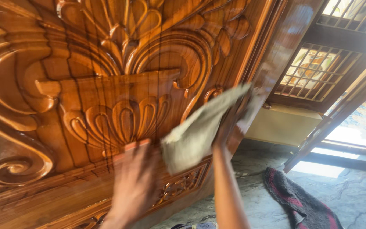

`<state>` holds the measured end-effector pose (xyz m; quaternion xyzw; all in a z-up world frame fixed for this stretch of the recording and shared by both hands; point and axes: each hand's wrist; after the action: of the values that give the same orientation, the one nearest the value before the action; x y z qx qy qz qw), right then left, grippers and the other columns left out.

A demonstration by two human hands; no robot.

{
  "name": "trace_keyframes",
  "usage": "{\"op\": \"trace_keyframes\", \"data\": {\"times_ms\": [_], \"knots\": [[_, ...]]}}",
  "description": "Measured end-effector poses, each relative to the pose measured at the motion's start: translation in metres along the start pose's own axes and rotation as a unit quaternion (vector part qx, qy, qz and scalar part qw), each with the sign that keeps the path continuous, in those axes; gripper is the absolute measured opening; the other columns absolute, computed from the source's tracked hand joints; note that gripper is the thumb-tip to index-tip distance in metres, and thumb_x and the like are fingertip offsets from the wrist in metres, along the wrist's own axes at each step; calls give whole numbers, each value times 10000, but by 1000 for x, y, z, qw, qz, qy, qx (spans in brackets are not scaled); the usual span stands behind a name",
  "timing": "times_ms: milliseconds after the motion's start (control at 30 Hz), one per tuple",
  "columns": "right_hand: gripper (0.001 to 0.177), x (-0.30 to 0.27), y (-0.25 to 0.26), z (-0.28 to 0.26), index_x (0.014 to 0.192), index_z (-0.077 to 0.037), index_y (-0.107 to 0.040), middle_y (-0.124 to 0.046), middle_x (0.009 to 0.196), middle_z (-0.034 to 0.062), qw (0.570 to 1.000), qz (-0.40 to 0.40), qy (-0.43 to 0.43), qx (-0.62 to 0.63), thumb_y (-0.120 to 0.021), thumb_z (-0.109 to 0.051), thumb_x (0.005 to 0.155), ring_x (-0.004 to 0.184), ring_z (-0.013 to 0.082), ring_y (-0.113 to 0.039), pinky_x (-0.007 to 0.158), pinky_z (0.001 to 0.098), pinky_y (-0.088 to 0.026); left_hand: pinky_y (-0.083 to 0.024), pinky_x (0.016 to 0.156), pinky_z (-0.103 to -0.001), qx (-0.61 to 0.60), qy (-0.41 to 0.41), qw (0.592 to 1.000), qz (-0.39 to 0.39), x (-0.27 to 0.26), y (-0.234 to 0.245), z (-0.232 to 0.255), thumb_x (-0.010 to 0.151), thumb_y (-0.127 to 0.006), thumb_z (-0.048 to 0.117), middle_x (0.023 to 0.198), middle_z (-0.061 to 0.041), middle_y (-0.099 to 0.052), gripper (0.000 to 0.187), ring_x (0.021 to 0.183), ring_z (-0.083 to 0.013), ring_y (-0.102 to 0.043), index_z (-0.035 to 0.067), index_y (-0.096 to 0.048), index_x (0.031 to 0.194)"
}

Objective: The person wipes a carved wooden cabinet with a cloth, moving across the surface and into the carved details. The hands repeatedly rub and polish the wood, focusing on different sections of the cabinet front.

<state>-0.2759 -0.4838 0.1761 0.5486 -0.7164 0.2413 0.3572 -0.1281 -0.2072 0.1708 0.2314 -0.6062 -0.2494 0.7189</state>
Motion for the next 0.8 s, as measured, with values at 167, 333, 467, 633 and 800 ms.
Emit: {"op": "trace_keyframes", "data": {"times_ms": [167, 333, 467, 633, 800], "knots": [[482, -111, -19, -18, 1377, -144, -457, -346, 1552, 185, 994, -64, 83, -33, -530, -369, 957, 1458, 381, -291, 1153, 580, -228, -259, 1069, -751, 165, 12, 984, 65, -73, 5, -82, 836, -710, 335, 1596, -134, -322, 634, 1474, -429, -247, 186, -566, 1435], [434, -199, -62, -54, 1319, -156, -548, -417, 1513, 189, 964, -166, 206, -32, -593, -340, 928, 1430, 400, -341, 1126, 610, -250, -344, 1086, -727, 32, 39, 992, 116, -96, -14, -85, 724, -763, 313, 1526, -135, -412, 691, 1414, -484, -368, 175, -554, 1368], [398, -204, -82, -72, 1274, -166, -622, -475, 1481, 193, 922, -218, 319, -13, -643, -317, 906, 1407, 415, -381, 1105, 635, -268, -507, 1023, -501, -254, 102, 957, 97, -93, -18, -67, 785, -836, 275, 1371, -254, -523, 802, 1260, -403, -580, -59, -464, 1411], [355, -187, -69, -117, 1304, -176, -664, -574, 1490, 105, 870, -286, 394, 82, -676, -303, 973, 1430, 346, -484, 1160, 571, -338, -539, 943, -363, -418, 298, 857, -45, -121, -1, -83, 775, -876, 203, 1228, -226, -707, 678, 1136, -287, -713, -48, -583, 1333], [369, -159, -49, -179, 1337, -108, -650, -593, 1502, 54, 818, -461, 306, 159, -555, -277, 1023, 1395, 289, -570, 1192, 480, -429, -532, 917, -415, -716, 471, 502, -114, -137, 18, -100, 892, -794, 154, 1185, -276, -725, 578, 1053, -332, -681, -80, -592, 1380]]}}
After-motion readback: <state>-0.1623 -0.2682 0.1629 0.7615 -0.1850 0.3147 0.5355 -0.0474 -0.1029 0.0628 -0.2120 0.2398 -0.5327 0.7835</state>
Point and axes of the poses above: each hand's wrist, its own x-axis towards the middle knuckle, its own y-axis out of the back of the hand, z = x × y
